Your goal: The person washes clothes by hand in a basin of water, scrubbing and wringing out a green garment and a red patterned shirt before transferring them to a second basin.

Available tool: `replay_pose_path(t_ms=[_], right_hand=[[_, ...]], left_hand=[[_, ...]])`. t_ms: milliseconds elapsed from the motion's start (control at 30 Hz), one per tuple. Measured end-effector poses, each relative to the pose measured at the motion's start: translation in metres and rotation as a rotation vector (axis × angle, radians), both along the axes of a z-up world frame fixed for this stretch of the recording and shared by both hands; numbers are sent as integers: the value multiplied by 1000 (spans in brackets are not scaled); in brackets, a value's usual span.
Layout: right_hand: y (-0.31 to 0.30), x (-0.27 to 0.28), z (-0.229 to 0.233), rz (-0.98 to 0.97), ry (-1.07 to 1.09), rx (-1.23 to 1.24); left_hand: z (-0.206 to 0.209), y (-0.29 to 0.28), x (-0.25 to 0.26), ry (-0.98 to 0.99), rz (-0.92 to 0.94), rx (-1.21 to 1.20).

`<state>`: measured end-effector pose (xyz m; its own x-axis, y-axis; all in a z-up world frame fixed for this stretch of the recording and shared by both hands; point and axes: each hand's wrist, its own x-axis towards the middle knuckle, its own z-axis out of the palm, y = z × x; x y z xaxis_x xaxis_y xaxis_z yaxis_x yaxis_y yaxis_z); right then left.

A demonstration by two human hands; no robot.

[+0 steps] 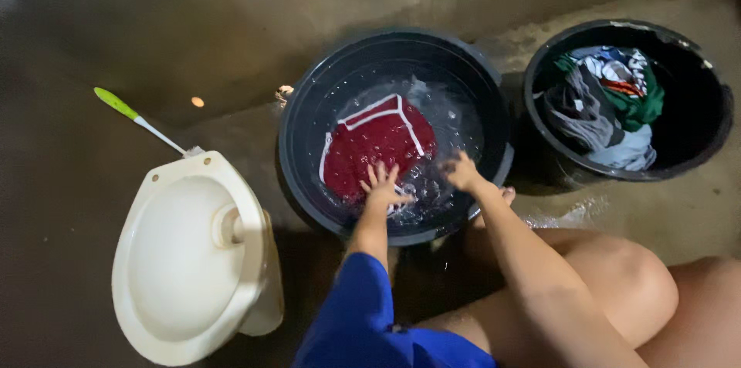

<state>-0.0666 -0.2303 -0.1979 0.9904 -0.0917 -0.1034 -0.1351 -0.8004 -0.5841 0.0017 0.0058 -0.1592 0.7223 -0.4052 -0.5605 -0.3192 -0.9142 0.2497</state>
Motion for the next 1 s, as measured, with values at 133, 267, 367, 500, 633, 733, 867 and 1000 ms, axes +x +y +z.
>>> replay_pose_path(t_ms=[133, 267, 367, 500, 633, 733, 867, 1000], right_hand=[[-13, 7, -36, 78, 215, 111], [-9, 4, -33, -340, 337, 647], [-3, -8, -22, -541, 440, 942], [13, -13, 9, -618, 468, 1370], [28, 6, 43, -480, 323, 1787], [27, 14, 54, -192, 29, 2125], [42, 16, 55, 59, -184, 2247], [39, 39, 70, -500, 46, 1742]], left_hand=[[-56, -21, -17, 64, -175, 335], [-87, -56, -43, 49, 7, 226], [-73, -60, -42, 3, -24, -340], [48, -71, -12, 104, 394, -873], [201, -79, -47, -45, 279, -1172], [248, -86, -93, -398, 169, -1121], [226, -96, -103, -711, 170, -1186], [180, -82, -62, -902, 154, -1133]])
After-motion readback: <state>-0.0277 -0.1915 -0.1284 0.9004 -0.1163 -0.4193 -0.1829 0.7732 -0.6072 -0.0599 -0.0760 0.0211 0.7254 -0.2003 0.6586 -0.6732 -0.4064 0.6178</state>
